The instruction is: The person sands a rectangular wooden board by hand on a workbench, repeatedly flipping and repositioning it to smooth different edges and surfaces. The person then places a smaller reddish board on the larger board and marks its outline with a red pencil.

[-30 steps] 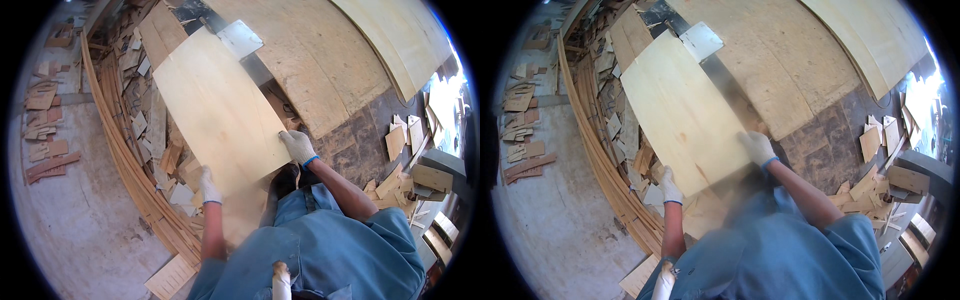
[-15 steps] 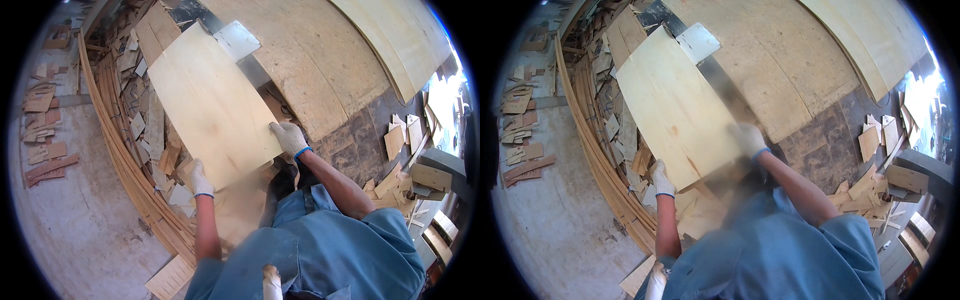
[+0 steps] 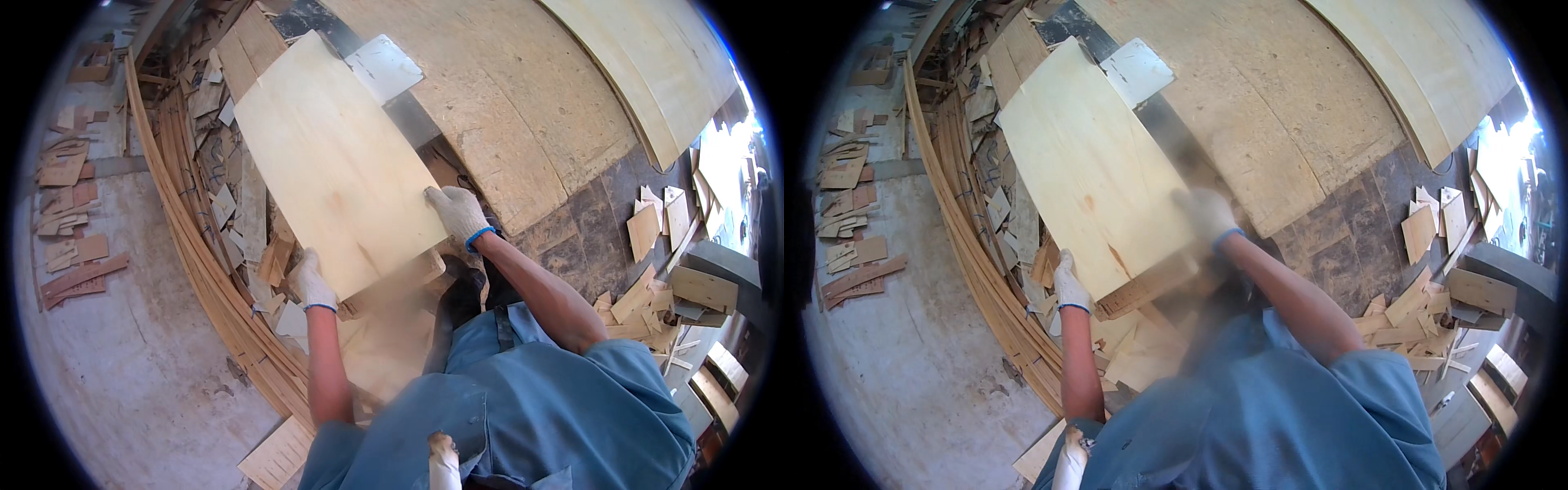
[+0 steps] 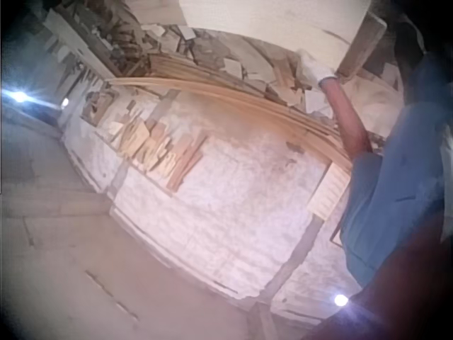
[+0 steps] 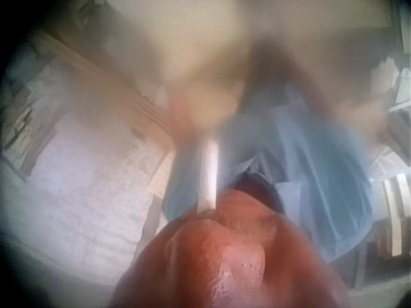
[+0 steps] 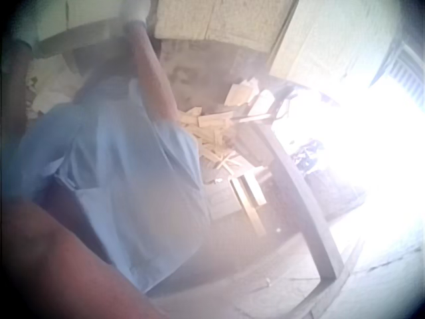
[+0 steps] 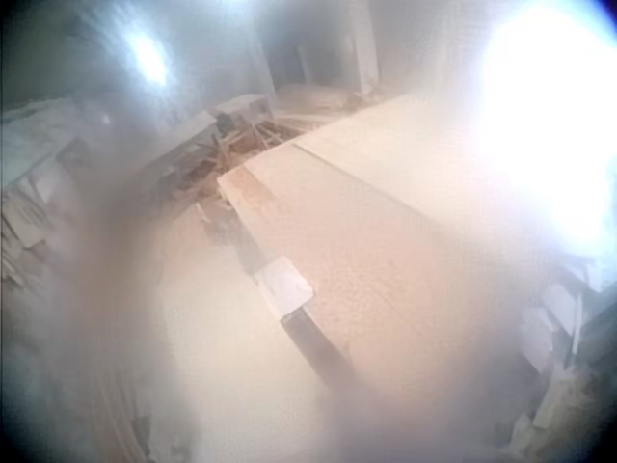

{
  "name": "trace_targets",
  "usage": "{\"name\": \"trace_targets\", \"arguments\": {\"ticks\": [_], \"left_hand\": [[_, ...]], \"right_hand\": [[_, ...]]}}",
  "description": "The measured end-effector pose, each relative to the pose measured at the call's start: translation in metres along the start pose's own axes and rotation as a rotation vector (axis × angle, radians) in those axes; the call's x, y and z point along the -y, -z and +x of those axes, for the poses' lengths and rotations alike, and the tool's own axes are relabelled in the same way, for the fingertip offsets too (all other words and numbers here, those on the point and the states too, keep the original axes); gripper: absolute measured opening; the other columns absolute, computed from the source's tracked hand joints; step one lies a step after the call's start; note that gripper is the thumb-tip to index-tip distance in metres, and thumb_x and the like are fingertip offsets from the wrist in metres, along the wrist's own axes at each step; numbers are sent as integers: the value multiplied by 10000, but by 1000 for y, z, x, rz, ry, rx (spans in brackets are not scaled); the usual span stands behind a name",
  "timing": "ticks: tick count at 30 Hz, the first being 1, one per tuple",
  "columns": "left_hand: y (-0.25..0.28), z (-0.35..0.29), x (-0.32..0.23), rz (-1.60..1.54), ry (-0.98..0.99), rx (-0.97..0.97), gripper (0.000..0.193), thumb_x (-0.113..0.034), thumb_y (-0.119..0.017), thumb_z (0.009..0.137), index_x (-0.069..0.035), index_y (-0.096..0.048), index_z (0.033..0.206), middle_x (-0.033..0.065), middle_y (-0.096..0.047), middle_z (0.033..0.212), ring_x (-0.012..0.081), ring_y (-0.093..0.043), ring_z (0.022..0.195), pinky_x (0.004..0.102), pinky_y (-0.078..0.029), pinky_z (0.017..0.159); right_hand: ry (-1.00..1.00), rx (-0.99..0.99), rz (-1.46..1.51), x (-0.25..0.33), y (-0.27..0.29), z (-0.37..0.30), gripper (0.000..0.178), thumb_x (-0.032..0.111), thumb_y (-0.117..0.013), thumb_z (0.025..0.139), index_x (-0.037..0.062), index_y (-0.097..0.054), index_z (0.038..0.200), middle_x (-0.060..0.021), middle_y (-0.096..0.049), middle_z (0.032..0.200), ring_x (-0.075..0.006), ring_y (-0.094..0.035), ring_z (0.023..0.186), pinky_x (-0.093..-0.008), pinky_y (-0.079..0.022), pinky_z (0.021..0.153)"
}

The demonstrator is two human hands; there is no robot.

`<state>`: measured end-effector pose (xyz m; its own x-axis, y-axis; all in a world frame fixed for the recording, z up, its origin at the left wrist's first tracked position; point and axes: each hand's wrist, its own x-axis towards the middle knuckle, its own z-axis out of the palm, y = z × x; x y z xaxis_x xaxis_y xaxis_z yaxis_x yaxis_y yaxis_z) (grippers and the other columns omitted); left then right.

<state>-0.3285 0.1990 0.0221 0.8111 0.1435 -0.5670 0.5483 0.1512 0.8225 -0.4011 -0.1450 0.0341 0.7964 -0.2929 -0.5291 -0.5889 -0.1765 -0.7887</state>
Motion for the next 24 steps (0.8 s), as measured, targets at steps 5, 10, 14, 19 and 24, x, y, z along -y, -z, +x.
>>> {"name": "trace_targets", "arguments": {"ticks": [5,10,14,19,24], "left_hand": [[1,17,-10,81,52,-39,537,-384,-544,1028,40,-543,1358,155,-636,1296,286,-659,1114,405,-553,954],[-18,14,-27,31,86,-35,542,-386,-530,1037,44,-536,1368,158,-633,1309,286,-659,1121,400,-551,959],[-24,23,-37,57,57,23,537,-392,-549,1025,44,-560,1338,154,-649,1267,273,-679,1077,398,-584,902],[-30,40,-46,86,35,47,559,-414,-498,1045,54,-552,1347,165,-651,1268,277,-677,1086,387,-572,926],[-36,51,-54,91,26,66,547,-402,-515,1041,53,-557,1342,164,-663,1248,283,-687,1061,387,-571,927]], "right_hand": [[79,-19,-59,9,-2,12,509,453,-472,1002,7,-718,984,-228,-714,993,-389,-668,963,-475,-483,871],[141,-18,-117,21,-1,20,511,455,-459,1001,13,-716,996,-229,-711,1017,-397,-663,970,-478,-481,874],[98,-13,-57,28,-2,32,509,456,-465,993,13,-716,984,-234,-710,1027,-404,-659,976,-479,-478,881],[53,-26,-1,30,-8,56,527,478,-499,968,2,-724,941,-246,-710,996,-394,-661,977,-464,-473,888],[23,-17,90,39,-7,66,527,481,-512,959,2,-734,952,-245,-711,984,-376,-667,965,-450,-473,883]]}}
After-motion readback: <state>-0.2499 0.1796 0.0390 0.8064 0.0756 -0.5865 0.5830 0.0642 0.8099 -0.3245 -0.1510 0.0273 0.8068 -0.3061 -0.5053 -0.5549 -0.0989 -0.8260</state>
